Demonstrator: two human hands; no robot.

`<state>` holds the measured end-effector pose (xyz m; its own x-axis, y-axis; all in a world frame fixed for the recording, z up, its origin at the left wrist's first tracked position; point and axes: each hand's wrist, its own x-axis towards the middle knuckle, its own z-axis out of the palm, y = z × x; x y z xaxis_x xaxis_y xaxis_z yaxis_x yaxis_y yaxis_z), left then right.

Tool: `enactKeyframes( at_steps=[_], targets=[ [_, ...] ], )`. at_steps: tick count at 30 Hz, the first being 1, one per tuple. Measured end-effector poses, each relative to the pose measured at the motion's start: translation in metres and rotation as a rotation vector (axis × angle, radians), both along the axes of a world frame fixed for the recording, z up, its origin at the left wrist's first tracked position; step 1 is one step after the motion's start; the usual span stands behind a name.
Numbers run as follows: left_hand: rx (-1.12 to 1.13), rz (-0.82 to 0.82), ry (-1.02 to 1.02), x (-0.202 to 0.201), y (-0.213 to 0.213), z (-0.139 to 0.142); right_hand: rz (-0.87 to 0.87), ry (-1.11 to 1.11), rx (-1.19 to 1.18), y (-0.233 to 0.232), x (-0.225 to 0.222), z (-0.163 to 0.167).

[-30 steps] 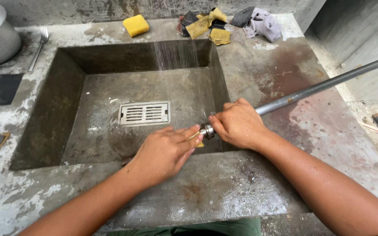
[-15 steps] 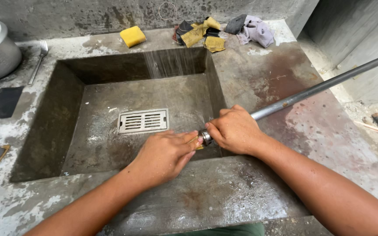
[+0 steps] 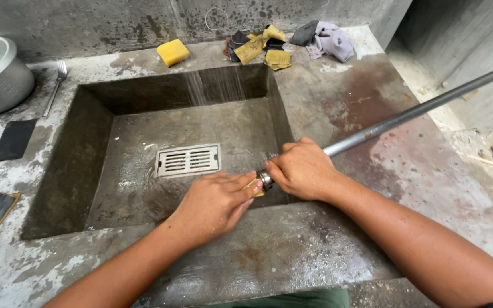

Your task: The person scrubs a long metal rod with a yellow sponge under running water in a concrete sink. They rotate the rod and scrub different sections, then repeat the process with a second metal rod.

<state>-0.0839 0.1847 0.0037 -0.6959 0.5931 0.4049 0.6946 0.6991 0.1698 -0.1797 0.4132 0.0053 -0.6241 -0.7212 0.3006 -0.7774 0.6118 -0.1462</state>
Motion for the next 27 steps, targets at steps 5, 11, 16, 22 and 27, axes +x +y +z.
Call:
enactKeyframes(
  at_steps=[5, 11, 16, 22, 27],
  targets=[
    [-0.121, 0.044, 0.108, 0.031, -0.015, 0.008, -0.016, -0.027, 0.017, 0.006, -0.001, -0.007],
    [-0.172, 0.043, 0.087, 0.023, -0.002, 0.003, -0.038, 0.003, 0.037, 0.002, 0.003, -0.009],
    [-0.101, 0.004, 0.143, 0.019, 0.001, -0.002, -0.004, 0.008, 0.012, 0.003, 0.005, -0.004],
    [-0.163, 0.073, 0.103, 0.034, -0.016, 0.001, -0.059, -0.012, 0.053, 0.003, 0.003, -0.012],
    [-0.095, 0.027, 0.161, 0.017, 0.008, 0.0, -0.01, 0.037, 0.018, 0.001, 0.007, -0.006]
  ],
)
